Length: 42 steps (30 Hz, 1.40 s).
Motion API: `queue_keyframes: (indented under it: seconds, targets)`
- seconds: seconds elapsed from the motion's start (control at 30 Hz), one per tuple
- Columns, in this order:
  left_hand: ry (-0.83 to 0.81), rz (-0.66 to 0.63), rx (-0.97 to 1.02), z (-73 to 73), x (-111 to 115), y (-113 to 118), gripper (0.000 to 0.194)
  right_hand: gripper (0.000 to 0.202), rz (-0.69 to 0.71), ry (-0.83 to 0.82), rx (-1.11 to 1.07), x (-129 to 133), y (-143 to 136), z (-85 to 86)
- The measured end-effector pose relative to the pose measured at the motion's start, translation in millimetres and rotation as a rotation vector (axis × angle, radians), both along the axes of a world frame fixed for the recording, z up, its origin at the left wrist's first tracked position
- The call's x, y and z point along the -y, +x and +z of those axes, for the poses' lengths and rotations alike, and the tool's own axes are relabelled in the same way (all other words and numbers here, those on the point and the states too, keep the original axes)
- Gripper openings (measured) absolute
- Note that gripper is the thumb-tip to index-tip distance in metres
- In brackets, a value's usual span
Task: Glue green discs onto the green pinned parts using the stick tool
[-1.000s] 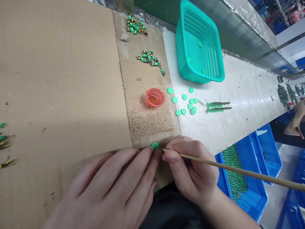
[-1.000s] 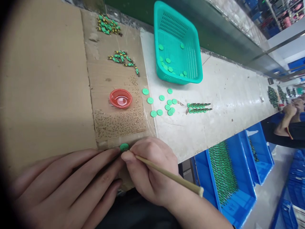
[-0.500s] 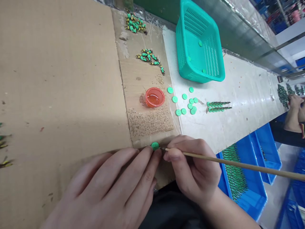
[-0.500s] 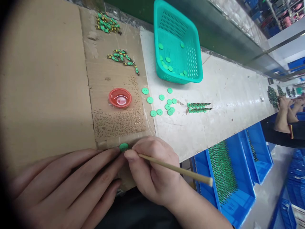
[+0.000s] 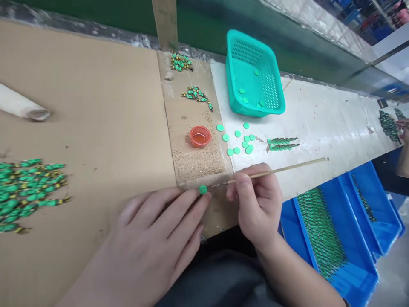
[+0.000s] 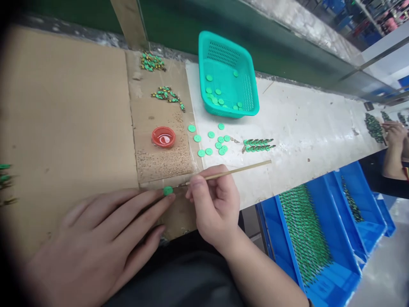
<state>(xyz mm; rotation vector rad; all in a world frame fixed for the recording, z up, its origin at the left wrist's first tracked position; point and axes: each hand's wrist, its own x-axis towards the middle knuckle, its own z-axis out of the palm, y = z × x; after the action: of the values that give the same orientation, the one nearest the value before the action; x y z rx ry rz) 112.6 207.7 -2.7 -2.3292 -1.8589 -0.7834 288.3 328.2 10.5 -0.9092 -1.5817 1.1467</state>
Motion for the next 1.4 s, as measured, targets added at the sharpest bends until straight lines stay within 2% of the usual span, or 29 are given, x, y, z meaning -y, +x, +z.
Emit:
queue_keyframes:
  seconds: [0.1, 0.27, 0.47, 0.57, 0.63, 0.7, 0.73, 0.83, 0.9, 0.97, 1.07, 1.13, 1.23, 1.3, 1.4]
  targets:
    - [-0.009, -0.011, -0.061, 8.8, -7, 1, 0.041, 0.017, 0.036, -0.024, -0.034, -3, 1, -0.1]
    - [-0.023, -0.028, -0.079, 12.9, -5, 1, 0.038, 0.024, 0.094, -0.105, -0.076, -7, 5, 1.0]
    - [-0.086, -0.028, 0.068, 15.3, -2, -6, 0.029, 0.040, 0.083, -0.265, -0.149, -14, 6, -0.2]
    - [-0.124, -0.024, 0.162, 19.8, -5, -8, 0.023, 0.044, 0.085, -0.268, -0.187, -18, 6, -1.1]
    - [-0.122, -0.001, 0.327, 24.9, -4, -6, 0.017, 0.042, 0.090, -0.244, -0.218, -18, 7, 0.4]
    - [-0.075, 0.066, 0.524, 29.5, 0, -2, 0.009, 0.036, 0.105, -0.204, -0.233, -15, 10, 3.6]
    - [-0.030, 0.124, 0.592, 30.8, 2, 0, 0.012, 0.032, 0.120, -0.183, -0.227, -12, 12, 5.3]
    - [0.116, 0.395, 0.632, 30.5, 13, -7, 0.040, 0.022, 0.138, -0.115, -0.149, -3, 26, 7.8]
    - [0.175, 0.606, 0.628, 31.3, 23, -29, 0.043, 0.019, 0.150, -0.046, -0.044, 1, 41, 5.6]
    - [0.165, 0.785, 0.588, 38.0, 38, -65, 0.036, 0.019, 0.146, 0.014, 0.085, 2, 57, 0.8]
    - [0.062, 0.992, 0.450, 59.5, 68, -133, 0.027, 0.027, 0.107, 0.010, 0.170, 4, 74, -6.6]
    - [-0.071, 1.075, 0.355, 75.7, 87, -173, 0.021, 0.033, 0.100, -0.052, 0.172, 8, 76, -8.6]
    - [-0.246, 1.079, 0.255, 90.4, 101, -209, 0.022, 0.040, 0.102, -0.106, 0.209, 16, 74, -9.2]
    - [-0.342, 1.008, 0.205, 91.5, 100, -218, 0.025, 0.043, 0.118, -0.085, 0.250, 19, 72, -11.5]
    - [-0.436, 0.899, 0.145, 85.1, 92, -220, 0.026, 0.044, 0.168, -0.033, 0.285, 17, 74, -18.2]
